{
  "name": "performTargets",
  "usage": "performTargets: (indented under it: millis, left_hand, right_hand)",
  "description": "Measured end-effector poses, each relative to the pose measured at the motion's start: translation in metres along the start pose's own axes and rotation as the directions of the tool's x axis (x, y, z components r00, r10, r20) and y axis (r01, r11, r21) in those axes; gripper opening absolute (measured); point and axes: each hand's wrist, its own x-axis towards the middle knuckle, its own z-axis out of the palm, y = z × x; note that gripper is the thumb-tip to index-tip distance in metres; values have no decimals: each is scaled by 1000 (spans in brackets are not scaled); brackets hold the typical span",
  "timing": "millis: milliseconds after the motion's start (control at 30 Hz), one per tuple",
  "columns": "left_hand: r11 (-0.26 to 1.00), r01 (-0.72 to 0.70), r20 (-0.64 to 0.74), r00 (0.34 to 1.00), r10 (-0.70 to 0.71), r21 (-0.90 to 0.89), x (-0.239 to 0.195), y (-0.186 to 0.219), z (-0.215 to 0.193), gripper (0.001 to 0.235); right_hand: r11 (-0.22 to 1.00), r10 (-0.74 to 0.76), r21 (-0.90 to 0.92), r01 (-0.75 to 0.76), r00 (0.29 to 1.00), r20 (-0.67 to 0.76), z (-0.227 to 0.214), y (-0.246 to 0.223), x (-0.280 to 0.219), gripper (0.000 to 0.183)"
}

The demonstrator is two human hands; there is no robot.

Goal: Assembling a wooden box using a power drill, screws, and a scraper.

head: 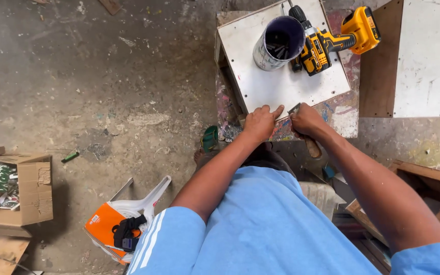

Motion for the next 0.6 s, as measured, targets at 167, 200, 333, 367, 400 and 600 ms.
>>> performTargets:
  millis: [167,200,333,367,400,600]
  left_hand:
    - [997,-6,39,999,9,-78,0,-3,-16,53]
    - [997,-3,33,999,6,-81,-3,2,-28,53]
    - [995,22,46,999,-18,-99,-9,14,-55,56]
    - [993,37,55,998,-31,-109,-10,15,-57,55]
    - [993,42,57,998,-35,-114,-10,14,-51,55]
    - [988,72,106,993,-58,-133,-8,16,-57,54]
  right_hand:
    - [632,-220,-664,400,914,341,-35,-19,-14,36]
    - [626,-221,-669,401,914,341,-39,-16,-8,36]
    - [371,-308,-770,519,851,425,-42,-18,-9,32]
    - [585,-270,-665,465,884,381,-39,-23,-17,22]
    - [582,-265,-666,466,883,386,-26,-11,-7,22]
    - [761,170,614,-212,977,126,26,37,37,17]
